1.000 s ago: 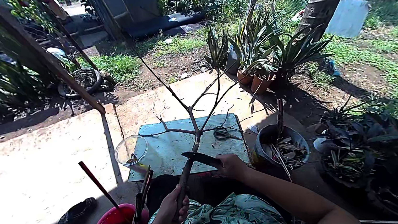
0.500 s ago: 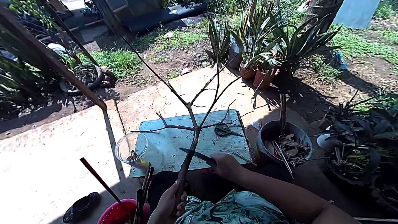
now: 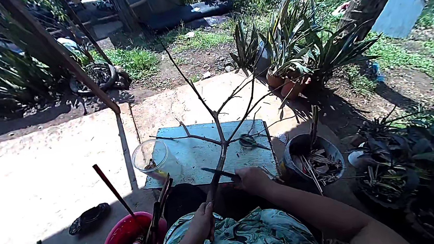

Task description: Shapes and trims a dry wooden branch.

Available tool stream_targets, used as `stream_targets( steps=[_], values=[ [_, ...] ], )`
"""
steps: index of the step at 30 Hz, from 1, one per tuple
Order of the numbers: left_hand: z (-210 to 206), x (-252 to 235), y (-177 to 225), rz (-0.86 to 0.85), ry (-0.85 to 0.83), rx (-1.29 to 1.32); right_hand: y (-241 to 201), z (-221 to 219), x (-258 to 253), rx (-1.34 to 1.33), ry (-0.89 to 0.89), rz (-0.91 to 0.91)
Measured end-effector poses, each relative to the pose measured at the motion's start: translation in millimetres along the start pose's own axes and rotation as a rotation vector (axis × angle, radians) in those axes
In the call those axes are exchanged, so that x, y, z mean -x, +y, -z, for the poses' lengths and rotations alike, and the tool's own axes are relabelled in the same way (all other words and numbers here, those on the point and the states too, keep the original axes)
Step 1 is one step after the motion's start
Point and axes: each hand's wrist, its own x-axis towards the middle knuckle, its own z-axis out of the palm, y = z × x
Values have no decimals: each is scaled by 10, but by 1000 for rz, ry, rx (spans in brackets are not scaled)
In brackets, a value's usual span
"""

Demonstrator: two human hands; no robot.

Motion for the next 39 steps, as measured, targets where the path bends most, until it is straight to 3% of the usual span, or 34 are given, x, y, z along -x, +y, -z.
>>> stream_targets(
  steps=[4,9,11,15,20,26,31,35,39],
  values=[
    [31,-8,-38,1,-16,129,-36,-73,264,-100,72,90],
    [110,23,81,27,-97,401,512,-267,-250,-503,745,-84],
    [95,85,199,71,-85,525,715,-277,-477,-575,819,-253],
    [180,269,518,82,-256,697,895,-388,-751,-644,846,-347],
    [375,390,800,79,-388,650,857,-198,-910,-642,863,-330],
    [449,337,938,76,-391,537,733,-143,-861,-596,843,-47],
    [419,253,947,80,-365,557,588,-134,-567,-547,656,125],
    [454,298,880,73,-406,574,747,249,-674,-441,676,-12],
    [492,338,800,56,-457,534,904,446,-857,-302,554,-128]
  ],
)
